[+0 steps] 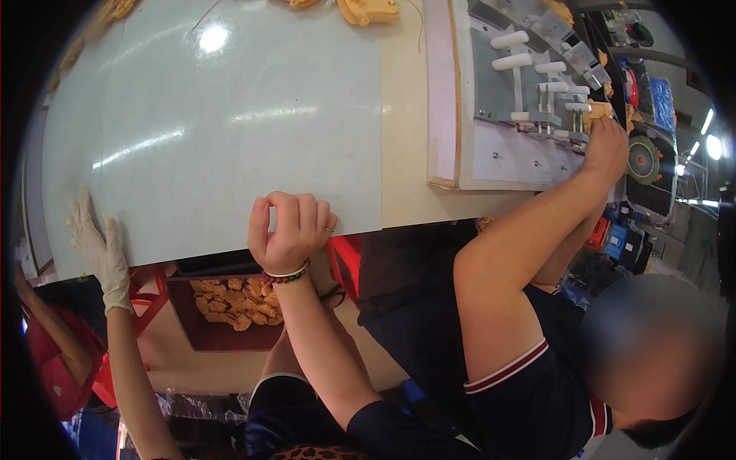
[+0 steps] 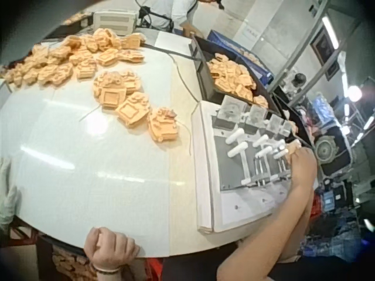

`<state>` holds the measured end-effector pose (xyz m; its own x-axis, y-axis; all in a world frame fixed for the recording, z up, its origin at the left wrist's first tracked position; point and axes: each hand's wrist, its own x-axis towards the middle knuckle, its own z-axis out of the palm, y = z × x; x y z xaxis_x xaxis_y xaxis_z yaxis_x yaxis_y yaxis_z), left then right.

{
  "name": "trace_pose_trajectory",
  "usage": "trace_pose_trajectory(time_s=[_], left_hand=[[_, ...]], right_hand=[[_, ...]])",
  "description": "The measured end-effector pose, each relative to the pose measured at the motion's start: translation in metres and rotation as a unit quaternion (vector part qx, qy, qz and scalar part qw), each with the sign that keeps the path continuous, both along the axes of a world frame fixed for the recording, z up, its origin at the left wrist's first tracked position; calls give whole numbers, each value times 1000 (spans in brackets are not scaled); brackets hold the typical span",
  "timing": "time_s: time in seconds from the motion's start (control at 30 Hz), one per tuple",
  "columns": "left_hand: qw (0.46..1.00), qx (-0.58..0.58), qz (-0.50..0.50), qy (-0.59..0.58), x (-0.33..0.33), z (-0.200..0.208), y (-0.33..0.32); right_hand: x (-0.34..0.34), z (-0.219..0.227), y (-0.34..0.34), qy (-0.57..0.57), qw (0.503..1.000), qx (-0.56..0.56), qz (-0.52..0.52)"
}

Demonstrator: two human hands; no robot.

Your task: Assemble small plastic toy parts and organize them into bins on a factory workbench.

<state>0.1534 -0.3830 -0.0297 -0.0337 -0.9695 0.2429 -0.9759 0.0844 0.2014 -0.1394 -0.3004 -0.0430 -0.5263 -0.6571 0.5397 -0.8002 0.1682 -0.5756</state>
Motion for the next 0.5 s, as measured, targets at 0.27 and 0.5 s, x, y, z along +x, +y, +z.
trace_pose_trajectory(time_s=[0.27,0.5], left_hand=[[1000,-1,-11,1,-4,-6,-1],[1000,-4,-14,-10,-2,-5,-2]], right_hand=[[-4,-3,0,7,1000,-14,-1],[-3,-2,-3,3,1000,-16,1]])
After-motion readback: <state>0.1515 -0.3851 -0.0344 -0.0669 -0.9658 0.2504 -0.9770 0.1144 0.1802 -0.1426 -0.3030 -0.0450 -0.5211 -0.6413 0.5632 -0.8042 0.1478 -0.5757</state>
